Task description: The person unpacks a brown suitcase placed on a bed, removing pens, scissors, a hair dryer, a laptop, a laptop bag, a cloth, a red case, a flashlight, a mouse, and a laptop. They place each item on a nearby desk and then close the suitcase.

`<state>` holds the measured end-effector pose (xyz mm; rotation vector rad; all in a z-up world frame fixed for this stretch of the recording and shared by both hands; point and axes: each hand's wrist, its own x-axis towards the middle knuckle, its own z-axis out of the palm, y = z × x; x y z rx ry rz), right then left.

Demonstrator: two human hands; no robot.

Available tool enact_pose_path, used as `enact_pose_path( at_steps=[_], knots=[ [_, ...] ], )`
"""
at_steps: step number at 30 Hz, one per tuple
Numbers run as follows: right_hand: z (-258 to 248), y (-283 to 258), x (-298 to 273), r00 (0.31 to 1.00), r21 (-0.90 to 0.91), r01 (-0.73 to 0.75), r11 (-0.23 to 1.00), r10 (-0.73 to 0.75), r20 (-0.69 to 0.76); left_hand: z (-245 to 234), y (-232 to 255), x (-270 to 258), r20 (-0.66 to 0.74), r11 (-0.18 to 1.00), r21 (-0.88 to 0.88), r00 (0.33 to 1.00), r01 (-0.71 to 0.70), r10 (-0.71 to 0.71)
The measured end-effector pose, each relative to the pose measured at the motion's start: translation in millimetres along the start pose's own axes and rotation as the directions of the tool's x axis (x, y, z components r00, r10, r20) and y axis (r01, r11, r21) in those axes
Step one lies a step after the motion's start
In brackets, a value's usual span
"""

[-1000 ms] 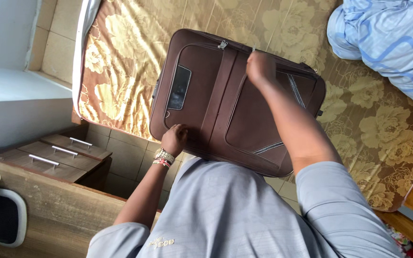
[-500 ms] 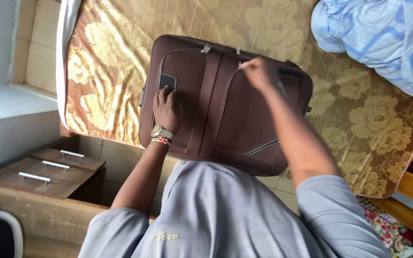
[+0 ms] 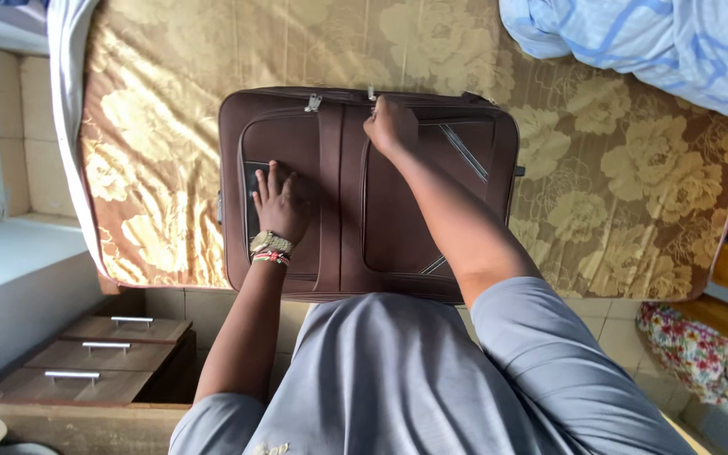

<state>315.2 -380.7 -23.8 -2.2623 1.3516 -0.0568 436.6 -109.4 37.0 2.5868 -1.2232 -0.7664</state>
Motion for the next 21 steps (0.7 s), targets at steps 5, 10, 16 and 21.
enact_pose_path(
  at_steps=[5,10,16,21],
  knots=[
    [-3,31,2,0.986,0.203,-0.122,0.972,0.142,-0.090,8,-10,2,0.015,1.000,-0.005,1.000,-0.012,0.012],
    [-31,82,9,0.904,0.356,-0.426,0.832,0.396,0.159,4,-10,3,0.032,1.000,0.009,0.999,-0.012,0.012],
    [-63,183,14,0.986,0.669,-0.140,0.730,0.168,0.022,2,-1,0,0.024,0.999,0.045,0.999,-0.029,0.028],
    [-73,285,14,0.967,0.308,-0.107,0.945,0.171,-0.190,4,4,-11,0.101,0.994,0.093,0.994,-0.051,0.042]
  ],
)
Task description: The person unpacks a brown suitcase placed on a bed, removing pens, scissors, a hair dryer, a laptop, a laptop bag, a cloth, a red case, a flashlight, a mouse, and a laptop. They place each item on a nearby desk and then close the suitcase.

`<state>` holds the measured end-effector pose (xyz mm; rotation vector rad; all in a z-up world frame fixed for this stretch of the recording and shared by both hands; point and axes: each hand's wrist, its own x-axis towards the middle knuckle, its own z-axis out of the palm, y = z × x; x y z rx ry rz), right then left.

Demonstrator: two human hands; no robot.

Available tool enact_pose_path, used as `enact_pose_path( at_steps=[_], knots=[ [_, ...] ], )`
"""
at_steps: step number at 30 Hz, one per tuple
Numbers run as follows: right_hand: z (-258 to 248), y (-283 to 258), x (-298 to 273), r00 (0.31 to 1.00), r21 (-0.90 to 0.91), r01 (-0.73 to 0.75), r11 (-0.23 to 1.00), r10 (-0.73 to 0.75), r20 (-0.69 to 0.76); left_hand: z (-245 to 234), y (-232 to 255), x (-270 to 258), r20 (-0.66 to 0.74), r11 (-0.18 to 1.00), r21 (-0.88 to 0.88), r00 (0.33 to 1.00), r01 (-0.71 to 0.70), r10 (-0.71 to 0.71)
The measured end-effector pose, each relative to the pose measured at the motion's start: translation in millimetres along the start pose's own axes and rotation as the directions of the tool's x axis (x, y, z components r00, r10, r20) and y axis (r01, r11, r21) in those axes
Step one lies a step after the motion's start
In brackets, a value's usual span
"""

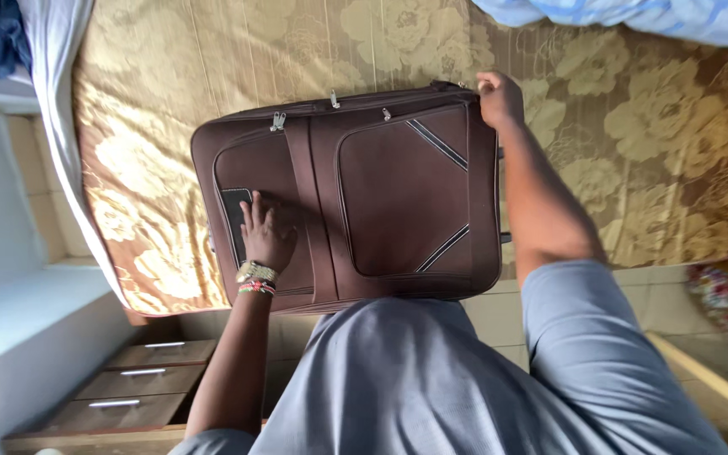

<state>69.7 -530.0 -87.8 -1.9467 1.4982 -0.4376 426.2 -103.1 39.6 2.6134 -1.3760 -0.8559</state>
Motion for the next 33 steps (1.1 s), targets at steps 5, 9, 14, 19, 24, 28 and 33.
enact_pose_path(
  at_steps=[5,9,14,19,24,28,33],
  knots=[
    [13,28,13,0.953,0.252,-0.170,0.953,0.094,0.287,34,44,-24,0.061,0.981,-0.012,0.979,-0.196,0.196],
    [19,23,24,0.949,0.188,-0.165,0.968,0.104,0.298,75,97,-44,0.183,0.986,-0.128,0.975,-0.102,0.125],
    [31,7,38,0.916,-0.096,-0.195,0.976,0.217,0.336,78,104,-44,0.166,0.992,-0.061,0.979,-0.112,0.120],
    [32,1,38,0.931,-0.068,-0.227,0.972,0.237,0.277,82,107,-63,0.271,1.000,-0.019,0.963,0.013,-0.008],
    [8,27,33,0.914,0.181,-0.213,0.960,0.130,0.383,113,111,-100,0.340,0.995,-0.064,0.939,0.082,-0.056],
    [7,36,31,0.964,0.312,-0.009,0.950,-0.075,0.254,138,110,-106,0.164,0.982,-0.114,0.972,-0.152,0.169],
    [20,35,25,0.975,0.229,0.112,0.967,-0.151,0.161,142,111,-95,0.364,0.999,-0.020,0.931,0.048,-0.037]
  ],
)
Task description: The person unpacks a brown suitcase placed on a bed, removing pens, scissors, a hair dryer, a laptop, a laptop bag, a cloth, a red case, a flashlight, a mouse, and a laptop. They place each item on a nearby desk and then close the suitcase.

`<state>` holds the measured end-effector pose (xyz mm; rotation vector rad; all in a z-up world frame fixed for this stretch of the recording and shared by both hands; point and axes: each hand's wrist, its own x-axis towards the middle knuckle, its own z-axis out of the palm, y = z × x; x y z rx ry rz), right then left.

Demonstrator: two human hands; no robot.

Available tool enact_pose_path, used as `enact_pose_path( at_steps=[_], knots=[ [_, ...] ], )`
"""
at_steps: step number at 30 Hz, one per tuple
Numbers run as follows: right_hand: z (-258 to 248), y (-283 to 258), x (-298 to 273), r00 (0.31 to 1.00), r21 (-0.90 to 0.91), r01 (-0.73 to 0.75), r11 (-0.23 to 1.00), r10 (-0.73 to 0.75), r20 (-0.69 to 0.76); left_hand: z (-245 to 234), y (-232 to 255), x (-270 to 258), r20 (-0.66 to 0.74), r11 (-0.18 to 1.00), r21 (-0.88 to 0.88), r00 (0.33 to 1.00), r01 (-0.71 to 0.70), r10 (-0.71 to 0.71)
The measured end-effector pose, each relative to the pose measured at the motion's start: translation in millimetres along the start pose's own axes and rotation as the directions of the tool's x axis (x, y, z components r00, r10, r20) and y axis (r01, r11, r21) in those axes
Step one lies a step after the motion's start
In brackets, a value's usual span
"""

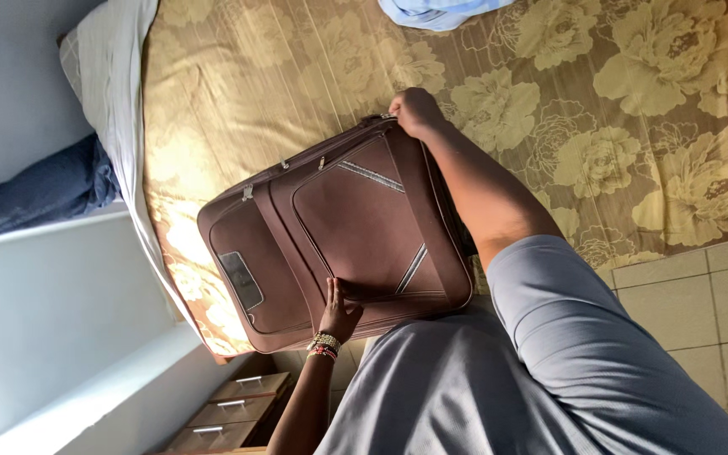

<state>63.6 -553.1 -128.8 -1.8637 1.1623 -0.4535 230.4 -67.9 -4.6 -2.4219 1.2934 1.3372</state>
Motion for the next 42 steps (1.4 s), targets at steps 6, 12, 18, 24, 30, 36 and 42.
enact_pose_path(
  at_steps=[6,12,18,24,30,36,42],
  knots=[
    [13,8,27,0.963,-0.101,-0.262,0.960,0.266,0.032,-10,13,5,0.018,0.999,0.041,1.000,0.016,-0.016],
    [-49,57,-16,0.776,0.226,-0.605,0.764,0.500,0.386,-6,0,1,-0.030,0.997,0.076,0.999,-0.011,0.013],
    [-67,52,-115,0.708,0.360,-0.689,0.629,0.478,0.520,10,-14,2,-0.044,0.999,0.036,0.999,0.031,-0.029],
    [-51,65,-217,0.684,0.194,-0.662,0.724,0.478,0.551,22,-25,8,-0.070,1.000,0.012,0.997,-0.020,0.021],
    [-40,84,-336,0.639,0.365,-0.743,0.561,0.431,0.637,49,-33,5,-0.215,0.987,-0.061,0.967,-0.152,0.136],
    [-24,74,-435,0.587,0.362,-0.794,0.489,0.458,0.668,82,-23,-29,-0.503,0.937,-0.021,0.814,-0.348,0.291],
    [16,44,-481,0.581,0.517,-0.814,0.266,0.392,0.713,123,5,-77,-0.378,0.852,-0.184,0.836,-0.490,0.399]
  ],
)
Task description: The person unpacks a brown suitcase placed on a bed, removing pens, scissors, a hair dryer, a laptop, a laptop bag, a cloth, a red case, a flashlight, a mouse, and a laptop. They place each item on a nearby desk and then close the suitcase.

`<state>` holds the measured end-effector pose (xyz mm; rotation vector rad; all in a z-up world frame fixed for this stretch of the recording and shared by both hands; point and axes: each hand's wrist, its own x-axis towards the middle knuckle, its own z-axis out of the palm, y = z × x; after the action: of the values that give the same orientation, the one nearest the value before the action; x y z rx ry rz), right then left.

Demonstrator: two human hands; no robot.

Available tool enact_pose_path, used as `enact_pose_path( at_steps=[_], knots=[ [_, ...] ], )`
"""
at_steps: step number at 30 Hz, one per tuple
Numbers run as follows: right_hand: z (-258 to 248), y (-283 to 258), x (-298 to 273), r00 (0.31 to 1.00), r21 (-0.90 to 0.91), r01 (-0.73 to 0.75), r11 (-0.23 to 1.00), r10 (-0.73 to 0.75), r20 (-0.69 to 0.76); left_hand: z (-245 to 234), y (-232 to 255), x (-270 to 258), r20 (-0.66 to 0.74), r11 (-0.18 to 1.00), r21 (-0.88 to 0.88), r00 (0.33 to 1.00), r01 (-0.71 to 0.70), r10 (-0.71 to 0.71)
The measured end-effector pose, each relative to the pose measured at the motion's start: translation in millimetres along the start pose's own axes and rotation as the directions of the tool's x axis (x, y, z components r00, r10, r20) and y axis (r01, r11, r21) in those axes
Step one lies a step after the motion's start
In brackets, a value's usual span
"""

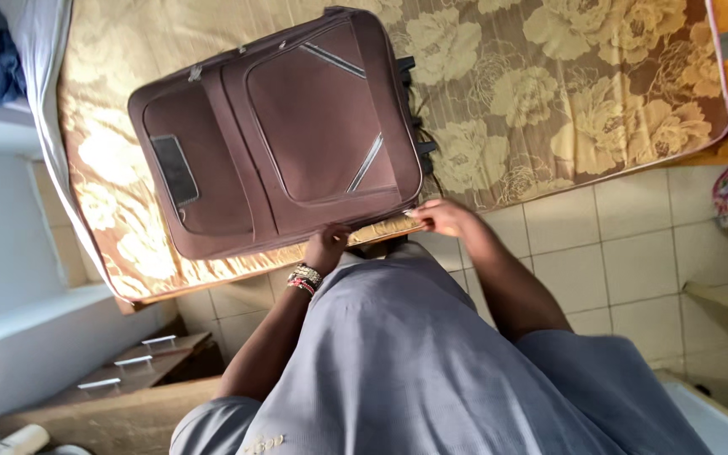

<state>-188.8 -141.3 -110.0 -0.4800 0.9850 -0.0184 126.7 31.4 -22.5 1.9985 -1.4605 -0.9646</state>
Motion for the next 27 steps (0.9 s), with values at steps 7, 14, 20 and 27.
enact_pose_path(
  at_steps=[7,14,20,27],
  knots=[
    [118,39,44,0.995,0.075,-0.039,0.996,0.032,0.091,19,-27,-37,0.246,0.883,-0.315,0.929,0.348,-0.278],
    [157,51,41,0.997,0.092,0.072,0.993,-0.071,-0.012,47,-58,-7,0.514,0.311,-0.722,0.780,0.618,-0.356],
    [149,42,35,0.995,-0.100,0.082,0.992,-0.087,-0.049,83,-43,17,0.534,0.086,-0.793,0.757,0.603,-0.375],
    [175,10,0,0.998,-0.617,-0.011,0.787,-0.029,-0.054,73,-75,3,0.673,-0.084,-0.738,0.722,0.669,-0.160]
  ],
)
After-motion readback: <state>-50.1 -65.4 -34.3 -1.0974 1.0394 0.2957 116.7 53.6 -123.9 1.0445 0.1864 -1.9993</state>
